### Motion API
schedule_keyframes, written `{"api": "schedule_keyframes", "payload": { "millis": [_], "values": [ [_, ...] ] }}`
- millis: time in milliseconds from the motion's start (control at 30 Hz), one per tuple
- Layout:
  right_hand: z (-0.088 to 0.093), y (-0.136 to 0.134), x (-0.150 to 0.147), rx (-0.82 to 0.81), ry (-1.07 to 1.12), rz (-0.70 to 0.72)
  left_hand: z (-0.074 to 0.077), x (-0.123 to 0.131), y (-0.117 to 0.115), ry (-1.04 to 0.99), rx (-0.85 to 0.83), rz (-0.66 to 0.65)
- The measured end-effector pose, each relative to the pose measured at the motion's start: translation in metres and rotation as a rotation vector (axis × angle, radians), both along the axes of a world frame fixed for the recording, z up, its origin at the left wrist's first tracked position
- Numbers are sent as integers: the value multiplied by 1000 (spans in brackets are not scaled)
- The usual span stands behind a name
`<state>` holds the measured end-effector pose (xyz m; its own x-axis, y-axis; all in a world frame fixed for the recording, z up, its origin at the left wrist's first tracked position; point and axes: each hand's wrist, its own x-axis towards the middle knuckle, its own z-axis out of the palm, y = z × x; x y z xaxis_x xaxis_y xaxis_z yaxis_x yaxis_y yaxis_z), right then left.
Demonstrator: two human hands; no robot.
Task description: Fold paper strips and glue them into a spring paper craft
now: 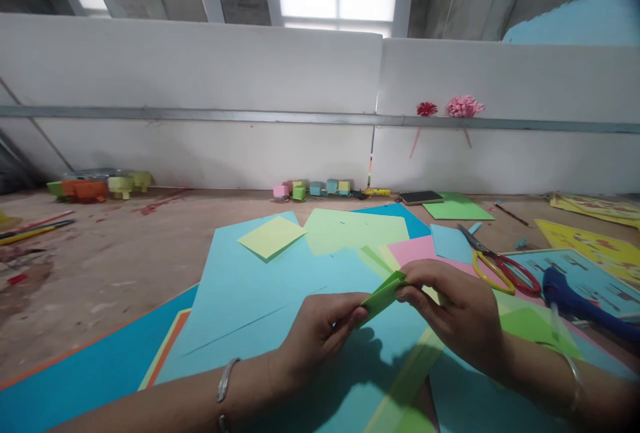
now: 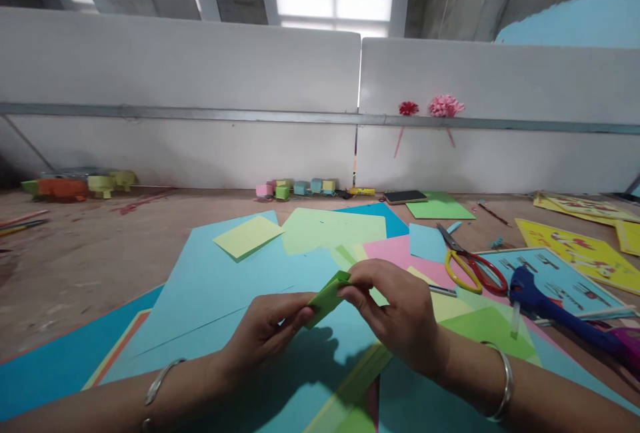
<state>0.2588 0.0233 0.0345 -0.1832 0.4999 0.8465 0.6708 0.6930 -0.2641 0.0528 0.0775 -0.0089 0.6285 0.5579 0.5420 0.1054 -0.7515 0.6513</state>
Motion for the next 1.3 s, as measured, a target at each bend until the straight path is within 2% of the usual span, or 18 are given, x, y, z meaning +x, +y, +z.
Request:
{"api": "schedule_keyframes", "payload": {
  "millis": [133, 500, 633, 733, 833, 900, 1067, 1167, 1300],
  "values": [
    [-1, -1, 1, -79, 71, 40, -1, 0, 0, -13, 13, -4],
    [-3, 4, 0, 21, -9, 127, -3, 1, -1, 10, -22, -1],
    [-4, 1, -2, -13, -36, 191, 12, 5, -8, 23, -78, -5],
    [-4, -3, -6, -38, -29, 252, 29, 9, -17, -72, -111, 71],
    [-4, -6, -9, -49, -23, 266, 41, 12, -22, -126, -153, 61],
    [-4, -8, -11, -61, -28, 250, 43, 12, -23, -160, -219, 58],
    [-4, -13, -11, -176, 46, 147, 37, 13, -22, -262, -423, 72],
    [-5, -15, -10, -231, 78, 164, 36, 13, -24, -272, -474, 68],
    [-3, -17, -10, -203, 34, 185, 39, 12, -27, -187, -514, 57]
  ]
}}
